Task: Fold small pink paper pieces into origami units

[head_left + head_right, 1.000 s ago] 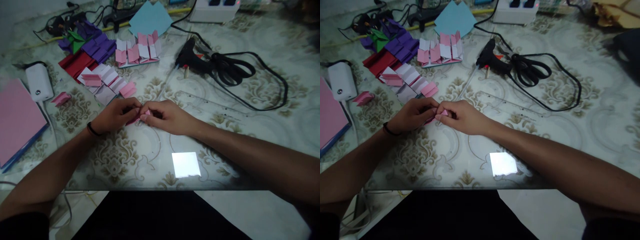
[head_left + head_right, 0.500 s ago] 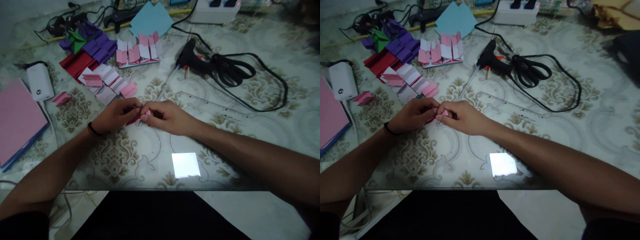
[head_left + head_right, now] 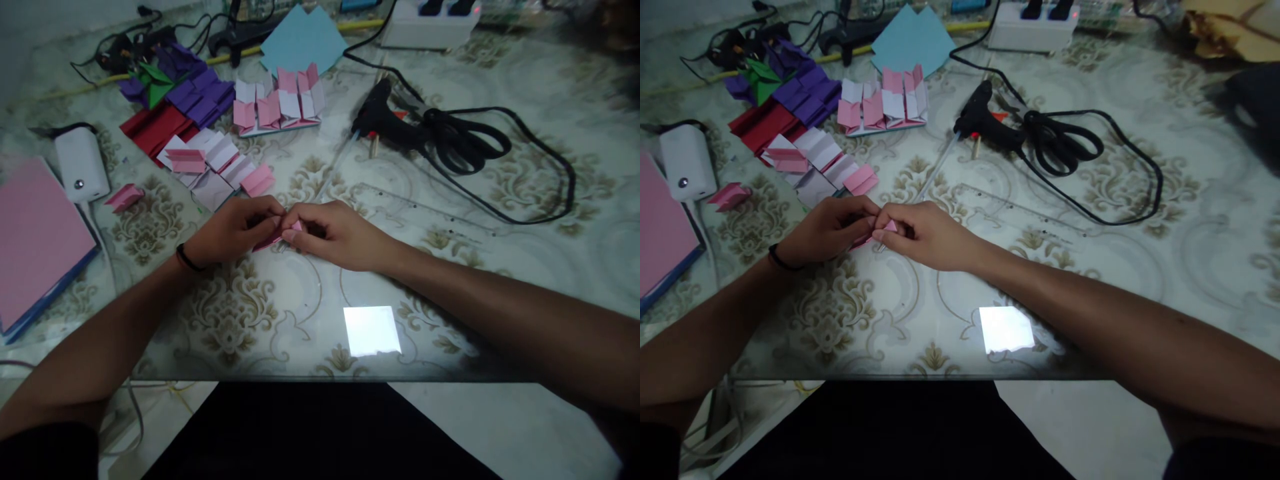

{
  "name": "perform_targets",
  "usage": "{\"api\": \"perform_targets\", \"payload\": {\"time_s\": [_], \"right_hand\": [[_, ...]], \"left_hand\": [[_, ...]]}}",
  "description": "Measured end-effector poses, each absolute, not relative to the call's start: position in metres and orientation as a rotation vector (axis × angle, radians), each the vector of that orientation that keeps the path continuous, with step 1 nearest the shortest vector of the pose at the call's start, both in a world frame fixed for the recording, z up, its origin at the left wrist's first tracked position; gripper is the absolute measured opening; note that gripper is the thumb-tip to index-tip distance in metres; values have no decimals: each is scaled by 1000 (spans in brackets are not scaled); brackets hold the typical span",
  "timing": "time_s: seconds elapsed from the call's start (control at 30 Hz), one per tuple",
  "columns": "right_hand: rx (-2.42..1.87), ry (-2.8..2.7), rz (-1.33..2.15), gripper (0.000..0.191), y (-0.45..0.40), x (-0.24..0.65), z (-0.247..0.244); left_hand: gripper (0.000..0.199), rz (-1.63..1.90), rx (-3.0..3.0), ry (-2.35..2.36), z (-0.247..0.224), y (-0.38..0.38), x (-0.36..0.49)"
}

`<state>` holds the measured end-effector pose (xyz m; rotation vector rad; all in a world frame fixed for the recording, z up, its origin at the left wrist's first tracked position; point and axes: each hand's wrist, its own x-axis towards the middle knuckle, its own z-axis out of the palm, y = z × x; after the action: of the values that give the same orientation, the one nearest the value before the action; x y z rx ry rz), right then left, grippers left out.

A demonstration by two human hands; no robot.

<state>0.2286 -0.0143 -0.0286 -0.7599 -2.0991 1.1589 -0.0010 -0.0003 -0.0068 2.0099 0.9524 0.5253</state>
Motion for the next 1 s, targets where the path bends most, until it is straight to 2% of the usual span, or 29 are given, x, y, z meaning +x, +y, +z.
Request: {"api": "perform_targets", "payload": {"time_s": [1.0], "right_hand": [[-745, -2088, 1168, 32, -14, 229, -29]], "left_hand": [[24, 529, 2012, 951, -7, -1, -1]]}}
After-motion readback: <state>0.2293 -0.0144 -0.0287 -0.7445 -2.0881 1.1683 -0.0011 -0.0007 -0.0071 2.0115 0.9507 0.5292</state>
